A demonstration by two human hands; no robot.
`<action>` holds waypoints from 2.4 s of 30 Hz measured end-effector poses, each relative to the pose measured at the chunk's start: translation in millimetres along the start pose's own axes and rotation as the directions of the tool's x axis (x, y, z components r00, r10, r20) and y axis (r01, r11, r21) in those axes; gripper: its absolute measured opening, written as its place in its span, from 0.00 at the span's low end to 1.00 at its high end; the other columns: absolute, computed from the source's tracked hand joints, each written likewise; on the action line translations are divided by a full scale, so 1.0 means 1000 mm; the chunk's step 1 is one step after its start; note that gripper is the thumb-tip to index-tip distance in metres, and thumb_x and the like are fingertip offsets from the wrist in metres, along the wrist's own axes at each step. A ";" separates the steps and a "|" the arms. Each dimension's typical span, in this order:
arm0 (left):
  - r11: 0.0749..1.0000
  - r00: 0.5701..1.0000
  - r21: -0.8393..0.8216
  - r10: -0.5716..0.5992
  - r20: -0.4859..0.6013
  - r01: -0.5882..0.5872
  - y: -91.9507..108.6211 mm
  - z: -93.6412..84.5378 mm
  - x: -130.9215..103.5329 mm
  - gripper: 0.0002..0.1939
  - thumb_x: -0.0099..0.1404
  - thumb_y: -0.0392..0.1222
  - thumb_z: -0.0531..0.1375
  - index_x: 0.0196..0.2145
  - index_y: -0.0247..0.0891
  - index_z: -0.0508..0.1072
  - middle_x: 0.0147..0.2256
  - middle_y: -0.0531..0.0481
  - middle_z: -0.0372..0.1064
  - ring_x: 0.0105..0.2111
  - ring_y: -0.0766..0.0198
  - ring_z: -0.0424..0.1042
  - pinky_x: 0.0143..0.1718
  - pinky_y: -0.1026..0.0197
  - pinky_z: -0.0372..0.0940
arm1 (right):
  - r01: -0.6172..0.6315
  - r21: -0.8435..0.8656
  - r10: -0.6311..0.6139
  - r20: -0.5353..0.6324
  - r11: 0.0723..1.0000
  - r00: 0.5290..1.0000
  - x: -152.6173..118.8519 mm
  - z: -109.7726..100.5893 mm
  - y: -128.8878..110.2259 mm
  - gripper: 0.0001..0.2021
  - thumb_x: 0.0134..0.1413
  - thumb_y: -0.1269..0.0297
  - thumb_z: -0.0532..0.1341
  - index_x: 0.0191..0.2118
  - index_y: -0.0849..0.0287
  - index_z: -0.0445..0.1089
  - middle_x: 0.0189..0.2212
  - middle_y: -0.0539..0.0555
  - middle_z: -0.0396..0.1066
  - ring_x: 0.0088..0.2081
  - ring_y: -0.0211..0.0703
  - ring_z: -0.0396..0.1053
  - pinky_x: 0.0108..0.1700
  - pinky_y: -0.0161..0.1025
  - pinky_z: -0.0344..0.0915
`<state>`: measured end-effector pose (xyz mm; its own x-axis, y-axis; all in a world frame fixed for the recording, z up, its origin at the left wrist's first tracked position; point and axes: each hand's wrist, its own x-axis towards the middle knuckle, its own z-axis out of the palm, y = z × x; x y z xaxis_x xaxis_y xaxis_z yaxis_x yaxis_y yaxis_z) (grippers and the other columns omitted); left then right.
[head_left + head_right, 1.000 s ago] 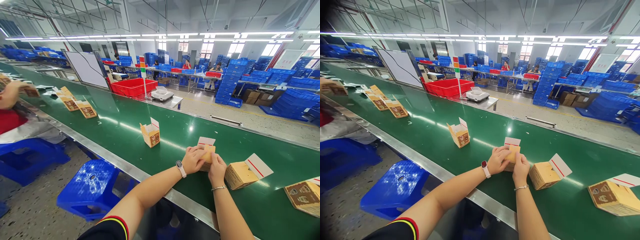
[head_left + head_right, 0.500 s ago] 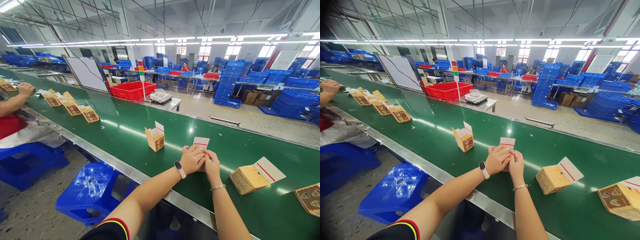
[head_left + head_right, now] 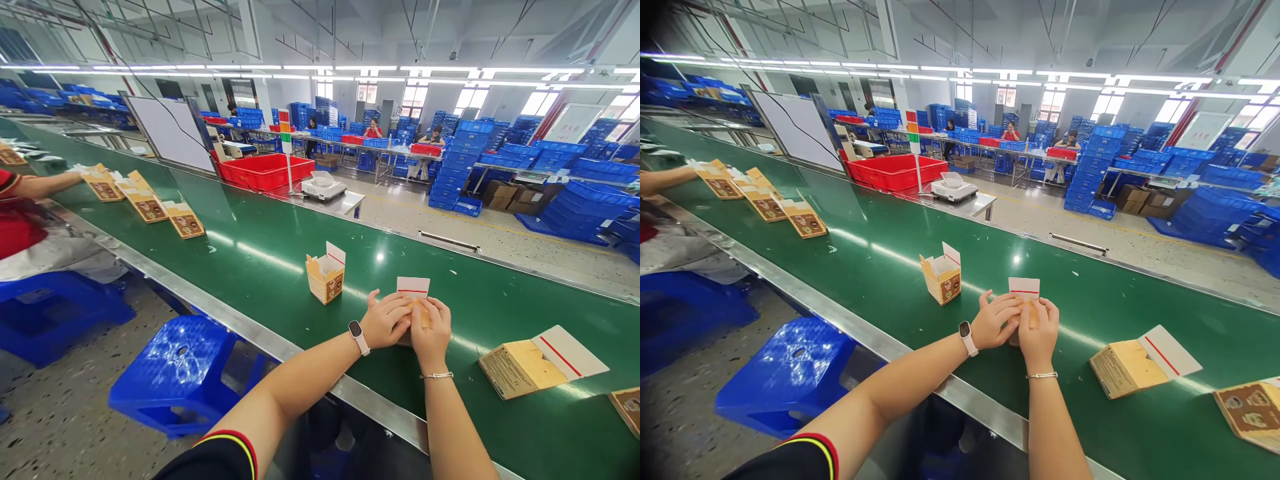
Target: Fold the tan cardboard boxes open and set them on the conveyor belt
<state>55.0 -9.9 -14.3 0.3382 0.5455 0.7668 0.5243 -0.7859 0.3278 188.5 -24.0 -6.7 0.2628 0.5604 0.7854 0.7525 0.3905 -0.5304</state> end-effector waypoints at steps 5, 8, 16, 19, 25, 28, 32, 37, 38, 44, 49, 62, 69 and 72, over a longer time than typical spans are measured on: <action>0.995 0.974 -0.012 -0.101 -0.204 0.101 -0.009 -0.017 0.003 0.10 0.64 0.43 0.53 0.40 0.41 0.71 0.44 0.48 0.75 0.51 0.56 0.69 0.49 0.50 0.53 | 0.044 -0.182 -0.050 -0.030 0.982 0.998 0.006 -0.011 -0.001 0.17 0.60 0.55 0.52 0.32 0.59 0.74 0.40 0.61 0.70 0.43 0.51 0.67 0.48 0.53 0.63; 0.995 0.932 0.017 -0.090 -0.351 0.103 -0.017 -0.028 0.010 0.06 0.64 0.40 0.54 0.36 0.41 0.71 0.39 0.48 0.75 0.46 0.57 0.71 0.45 0.52 0.57 | 0.025 -0.361 0.019 0.118 0.932 0.993 0.011 -0.027 -0.004 0.21 0.63 0.54 0.48 0.32 0.55 0.75 0.40 0.57 0.74 0.47 0.55 0.64 0.54 0.69 0.48; 0.993 0.788 0.115 0.102 -0.608 -0.039 -0.014 -0.053 0.018 0.04 0.60 0.34 0.54 0.32 0.40 0.67 0.35 0.49 0.71 0.40 0.60 0.71 0.41 0.54 0.64 | 0.148 -0.673 0.296 0.498 0.724 0.815 0.014 -0.058 -0.038 0.18 0.56 0.50 0.54 0.48 0.50 0.70 0.47 0.56 0.71 0.52 0.59 0.57 0.52 0.78 0.35; 0.980 0.755 0.178 0.179 -0.631 -0.083 -0.010 -0.065 0.017 0.04 0.59 0.34 0.54 0.31 0.41 0.67 0.35 0.49 0.70 0.40 0.59 0.70 0.42 0.54 0.63 | 0.179 -0.725 0.342 0.510 0.666 0.789 0.013 -0.059 -0.045 0.18 0.55 0.51 0.55 0.48 0.52 0.69 0.47 0.57 0.68 0.53 0.60 0.56 0.52 0.78 0.38; 0.976 0.659 0.118 -0.032 -0.752 0.183 -0.040 -0.093 0.010 0.08 0.64 0.45 0.54 0.38 0.40 0.66 0.43 0.44 0.68 0.46 0.55 0.67 0.47 0.49 0.63 | -0.014 -0.714 0.342 0.319 0.700 0.884 0.008 -0.067 -0.009 0.18 0.54 0.55 0.53 0.48 0.56 0.67 0.50 0.63 0.64 0.52 0.63 0.55 0.49 0.78 0.46; 0.891 0.703 -0.188 -0.443 -0.556 0.414 -0.066 -0.092 0.006 0.19 0.65 0.55 0.52 0.46 0.38 0.65 0.46 0.40 0.68 0.49 0.54 0.68 0.50 0.48 0.63 | -0.199 -0.627 0.313 0.075 0.753 0.947 0.008 -0.076 0.021 0.20 0.50 0.52 0.55 0.48 0.53 0.67 0.53 0.66 0.61 0.53 0.72 0.53 0.45 0.82 0.41; 0.726 0.820 -0.487 -0.572 -0.035 0.485 -0.089 -0.074 0.002 0.33 0.59 0.64 0.55 0.53 0.38 0.62 0.48 0.38 0.69 0.47 0.52 0.70 0.47 0.50 0.65 | -0.239 -0.538 0.215 -0.107 0.808 0.971 0.013 -0.075 0.025 0.33 0.51 0.52 0.56 0.61 0.59 0.55 0.65 0.74 0.38 0.62 0.84 0.34 0.45 0.86 0.29; 0.548 0.900 -0.719 -0.334 0.280 0.427 -0.081 -0.047 0.001 0.41 0.53 0.57 0.65 0.58 0.39 0.58 0.52 0.37 0.68 0.44 0.53 0.74 0.43 0.54 0.69 | 0.043 -0.273 -0.009 0.126 0.961 0.992 -0.002 -0.032 -0.006 0.34 0.54 0.51 0.58 0.62 0.62 0.54 0.63 0.72 0.47 0.64 0.73 0.41 0.57 0.76 0.43; 0.555 0.907 -0.722 -0.317 0.277 0.414 -0.075 -0.041 0.002 0.40 0.53 0.55 0.66 0.58 0.39 0.57 0.52 0.37 0.67 0.45 0.53 0.73 0.44 0.53 0.69 | 0.112 -0.136 -0.077 0.242 0.984 0.967 -0.008 -0.021 -0.008 0.32 0.56 0.51 0.57 0.62 0.61 0.54 0.60 0.69 0.53 0.63 0.66 0.49 0.58 0.69 0.51; 0.804 0.972 -0.547 -0.183 0.145 0.233 -0.035 -0.013 0.001 0.20 0.64 0.51 0.57 0.48 0.37 0.68 0.62 0.35 0.54 0.60 0.49 0.61 0.55 0.50 0.63 | 0.232 0.112 -0.256 0.297 0.966 0.920 -0.020 0.006 0.012 0.32 0.58 0.55 0.57 0.65 0.58 0.50 0.61 0.65 0.55 0.60 0.57 0.58 0.57 0.59 0.60; 0.957 0.998 -0.287 -0.026 0.052 0.040 -0.033 -0.005 -0.002 0.29 0.65 0.52 0.55 0.61 0.38 0.57 0.64 0.34 0.51 0.65 0.50 0.50 0.60 0.45 0.57 | 0.198 0.134 -0.231 0.306 0.971 0.923 -0.010 -0.003 0.023 0.28 0.60 0.54 0.55 0.63 0.56 0.55 0.59 0.63 0.60 0.59 0.55 0.60 0.57 0.59 0.61; 0.976 0.985 -0.212 -0.020 0.171 0.056 -0.015 -0.001 0.010 0.17 0.69 0.44 0.48 0.35 0.41 0.76 0.39 0.46 0.76 0.41 0.58 0.71 0.51 0.50 0.64 | -0.129 0.184 0.088 0.215 0.975 0.973 -0.003 -0.006 0.002 0.22 0.57 0.47 0.54 0.22 0.56 0.70 0.31 0.58 0.71 0.39 0.49 0.68 0.44 0.50 0.66; 0.912 0.944 -0.305 -0.316 -0.094 0.275 -0.009 -0.004 -0.001 0.17 0.64 0.47 0.54 0.48 0.36 0.68 0.50 0.38 0.66 0.49 0.55 0.67 0.47 0.50 0.66 | -0.582 0.397 0.523 0.257 0.710 0.813 -0.004 0.001 -0.007 0.20 0.40 0.52 0.65 0.38 0.57 0.62 0.35 0.54 0.68 0.37 0.45 0.68 0.37 0.42 0.68; 0.983 0.989 -0.107 -0.149 0.002 0.148 -0.009 -0.008 -0.001 0.12 0.64 0.47 0.55 0.39 0.42 0.75 0.53 0.43 0.66 0.57 0.49 0.59 0.54 0.43 0.57 | -0.642 0.394 0.561 0.312 0.658 0.767 -0.002 0.000 -0.004 0.21 0.38 0.55 0.63 0.39 0.57 0.61 0.36 0.54 0.67 0.39 0.45 0.68 0.39 0.43 0.68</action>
<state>43.8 -5.4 -13.3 0.2581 0.6567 0.7086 0.4819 -0.7232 0.4947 185.3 -26.3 -6.2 0.4350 0.8768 0.2049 0.0880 0.1851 -0.9788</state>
